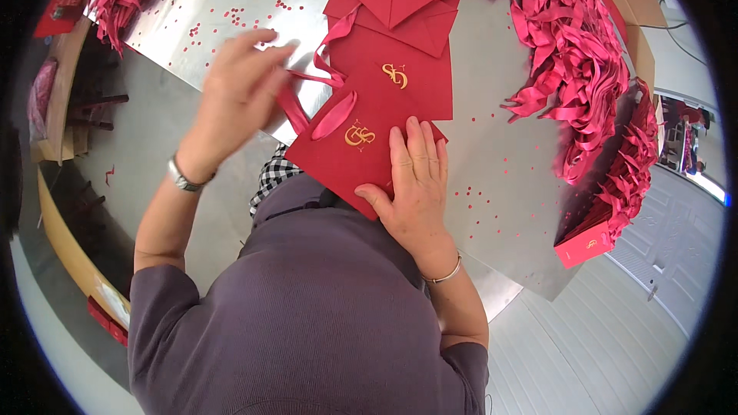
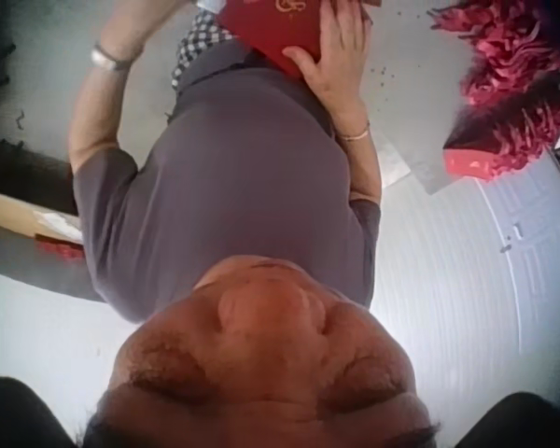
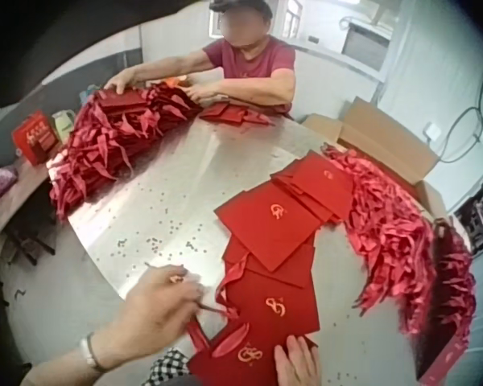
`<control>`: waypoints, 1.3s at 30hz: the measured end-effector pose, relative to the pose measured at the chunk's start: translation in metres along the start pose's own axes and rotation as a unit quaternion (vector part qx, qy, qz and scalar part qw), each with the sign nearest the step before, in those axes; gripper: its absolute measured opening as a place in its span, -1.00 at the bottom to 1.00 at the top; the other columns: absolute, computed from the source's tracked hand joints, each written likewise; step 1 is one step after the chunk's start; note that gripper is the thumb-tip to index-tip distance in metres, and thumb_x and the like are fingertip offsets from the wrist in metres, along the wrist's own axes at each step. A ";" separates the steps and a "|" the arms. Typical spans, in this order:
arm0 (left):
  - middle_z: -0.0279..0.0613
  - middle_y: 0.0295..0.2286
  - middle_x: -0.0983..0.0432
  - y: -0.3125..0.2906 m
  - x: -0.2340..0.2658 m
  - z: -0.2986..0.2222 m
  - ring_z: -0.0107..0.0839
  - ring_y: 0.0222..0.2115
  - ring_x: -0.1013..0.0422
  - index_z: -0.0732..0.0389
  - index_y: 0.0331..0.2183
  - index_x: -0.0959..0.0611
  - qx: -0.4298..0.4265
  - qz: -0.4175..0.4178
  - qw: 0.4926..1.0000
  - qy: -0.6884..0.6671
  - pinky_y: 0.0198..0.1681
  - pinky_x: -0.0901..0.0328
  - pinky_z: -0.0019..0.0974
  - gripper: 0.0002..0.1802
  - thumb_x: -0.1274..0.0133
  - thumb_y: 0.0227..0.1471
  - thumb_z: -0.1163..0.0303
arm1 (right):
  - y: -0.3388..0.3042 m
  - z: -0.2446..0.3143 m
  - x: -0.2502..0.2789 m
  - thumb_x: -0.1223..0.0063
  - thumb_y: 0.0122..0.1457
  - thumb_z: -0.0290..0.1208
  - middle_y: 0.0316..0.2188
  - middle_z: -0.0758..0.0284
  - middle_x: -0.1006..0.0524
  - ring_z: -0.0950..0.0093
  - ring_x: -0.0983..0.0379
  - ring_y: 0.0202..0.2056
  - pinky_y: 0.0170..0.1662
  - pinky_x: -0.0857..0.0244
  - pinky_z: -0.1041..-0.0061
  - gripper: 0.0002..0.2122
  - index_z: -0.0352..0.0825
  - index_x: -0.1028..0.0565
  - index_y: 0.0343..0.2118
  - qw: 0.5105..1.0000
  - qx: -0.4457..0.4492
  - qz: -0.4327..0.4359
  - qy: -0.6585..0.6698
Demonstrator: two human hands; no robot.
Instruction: The person assembles gift bags by threading ribbon handles through the holes on each red pouch and securing them by hand.
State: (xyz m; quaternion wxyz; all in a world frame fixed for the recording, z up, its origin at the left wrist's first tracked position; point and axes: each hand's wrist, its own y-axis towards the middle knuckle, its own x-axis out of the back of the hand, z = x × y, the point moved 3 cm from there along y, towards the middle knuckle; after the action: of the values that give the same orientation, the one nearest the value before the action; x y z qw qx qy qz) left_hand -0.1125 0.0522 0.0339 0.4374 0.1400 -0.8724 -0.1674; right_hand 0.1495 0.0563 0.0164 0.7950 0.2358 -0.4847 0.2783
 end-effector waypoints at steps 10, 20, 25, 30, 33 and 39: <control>-0.18 -0.36 -0.46 0.012 -0.031 0.012 -0.18 -0.33 -0.38 0.22 -0.49 -0.59 -0.077 -0.007 0.995 0.055 -0.27 -0.33 -0.22 -0.87 -0.10 -0.22 0.63 | -0.002 0.001 0.001 -0.19 0.01 0.01 0.26 0.04 -0.16 0.09 -0.02 0.29 0.29 0.15 0.06 -0.23 -0.46 -0.26 0.17 1.000 -0.017 0.022 -0.012; -0.01 -0.12 -0.48 0.011 -0.004 0.014 -0.09 -0.11 -0.41 0.24 -0.27 -0.65 0.088 -0.053 0.994 -0.027 -0.07 -0.33 -0.22 -0.77 -0.16 -0.08 0.54 | 0.003 0.005 0.000 -0.15 0.04 0.02 0.24 0.04 -0.18 0.10 -0.05 0.27 0.29 0.14 0.10 -0.26 -0.47 -0.28 0.16 1.000 0.001 0.009 -0.002; -0.17 -0.48 -0.51 -0.066 0.003 -0.032 -0.46 -0.46 -0.39 0.33 -0.35 -0.57 0.263 -0.063 0.956 -0.115 -0.34 -0.28 -0.38 -0.86 -0.09 0.10 0.43 | -0.005 -0.003 0.008 -0.23 -0.03 -0.05 0.22 -0.02 -0.18 0.05 -0.05 0.26 0.27 0.11 0.02 -0.23 -0.48 -0.26 0.16 1.000 0.000 -0.023 -0.003; -0.29 -0.35 -0.52 -0.119 -0.039 -0.054 -0.55 -0.48 -0.38 0.28 -0.15 -0.50 0.447 0.075 0.759 -0.467 -0.40 -0.31 -0.43 -0.71 0.01 0.22 0.26 | -0.002 0.000 0.005 -0.23 -0.03 -0.05 0.21 0.00 -0.20 0.09 -0.03 0.28 0.28 0.12 0.06 -0.27 -0.45 -0.30 0.14 0.997 0.019 -0.053 0.059; -0.29 -0.31 -0.54 -0.106 -0.044 -0.066 -0.54 -0.47 -0.37 0.27 -0.08 -0.49 0.421 0.082 0.770 -0.471 -0.41 -0.29 -0.45 -0.70 0.00 0.21 0.30 | -0.010 0.002 -0.001 -0.21 -0.02 -0.02 0.22 0.03 -0.19 0.15 0.00 0.30 0.30 0.16 0.11 -0.25 -0.43 -0.27 0.16 0.993 0.033 -0.101 0.059; -0.27 -0.39 -0.54 -0.075 -0.032 -0.092 -0.53 -0.49 -0.38 0.30 -0.14 -0.54 0.211 0.057 0.883 -0.415 -0.41 -0.28 -0.43 -0.73 -0.07 0.13 0.38 | -0.036 -0.022 0.042 -0.18 0.06 -0.20 0.15 0.07 -0.28 0.15 -0.15 0.21 0.20 -0.03 0.19 -0.35 -0.39 -0.25 0.17 0.938 -0.075 -0.323 0.096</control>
State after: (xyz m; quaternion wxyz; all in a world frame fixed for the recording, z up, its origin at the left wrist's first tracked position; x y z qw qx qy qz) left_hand -0.0122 -0.0187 0.0317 0.0041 0.0967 -0.9953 0.0028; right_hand 0.2036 0.0538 0.0412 0.9001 0.2919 -0.3232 -0.0095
